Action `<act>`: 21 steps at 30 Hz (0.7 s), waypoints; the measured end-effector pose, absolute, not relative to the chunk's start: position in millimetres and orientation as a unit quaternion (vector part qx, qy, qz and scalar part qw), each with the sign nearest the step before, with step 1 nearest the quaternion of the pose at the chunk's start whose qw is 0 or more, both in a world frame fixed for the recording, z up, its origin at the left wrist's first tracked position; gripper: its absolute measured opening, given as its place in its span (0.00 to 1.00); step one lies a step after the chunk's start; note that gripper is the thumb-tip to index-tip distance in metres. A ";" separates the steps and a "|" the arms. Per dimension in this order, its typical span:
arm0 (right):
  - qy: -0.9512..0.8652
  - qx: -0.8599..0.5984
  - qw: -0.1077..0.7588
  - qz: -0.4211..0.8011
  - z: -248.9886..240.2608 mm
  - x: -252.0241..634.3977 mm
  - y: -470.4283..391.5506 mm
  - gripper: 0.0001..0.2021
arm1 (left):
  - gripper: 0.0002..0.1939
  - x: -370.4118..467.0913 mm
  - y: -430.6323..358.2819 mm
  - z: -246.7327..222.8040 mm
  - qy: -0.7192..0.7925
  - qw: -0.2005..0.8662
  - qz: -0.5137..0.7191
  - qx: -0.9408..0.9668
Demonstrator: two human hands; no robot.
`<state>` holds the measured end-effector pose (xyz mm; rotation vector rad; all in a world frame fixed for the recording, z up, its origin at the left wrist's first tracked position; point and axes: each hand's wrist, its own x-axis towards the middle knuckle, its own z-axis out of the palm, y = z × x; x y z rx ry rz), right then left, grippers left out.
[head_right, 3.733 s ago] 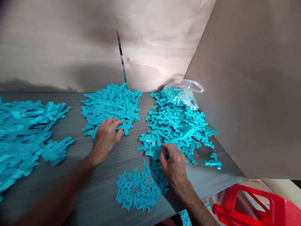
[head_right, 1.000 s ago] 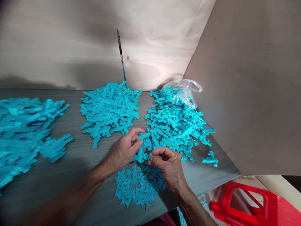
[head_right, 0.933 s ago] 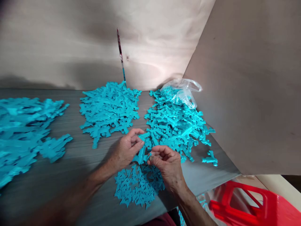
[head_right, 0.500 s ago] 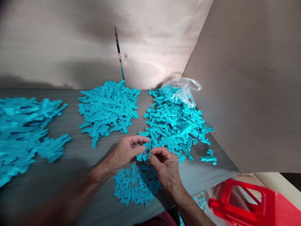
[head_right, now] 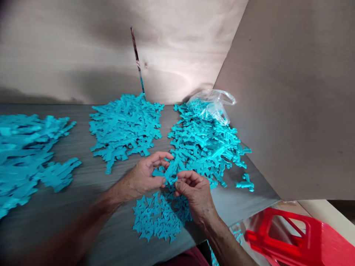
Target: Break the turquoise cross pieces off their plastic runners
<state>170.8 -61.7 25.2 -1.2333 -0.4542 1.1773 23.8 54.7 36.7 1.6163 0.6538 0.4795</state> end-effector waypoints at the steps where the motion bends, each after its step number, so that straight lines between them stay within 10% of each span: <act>1: -0.200 -0.537 0.637 0.516 25.4 170.7 -61.4 0.14 | 0.30 23.7 55.4 36.8 0.286 0.620 0.206 0.701; 16: -0.234 -0.547 0.630 0.499 29.1 171.0 -63.2 0.09 | 0.07 23.2 56.6 49.1 0.326 0.544 0.195 0.748; 21: -0.395 -0.642 0.591 0.287 25.7 173.9 -68.9 0.03 | 0.12 26.3 51.3 54.3 0.299 0.502 0.173 0.793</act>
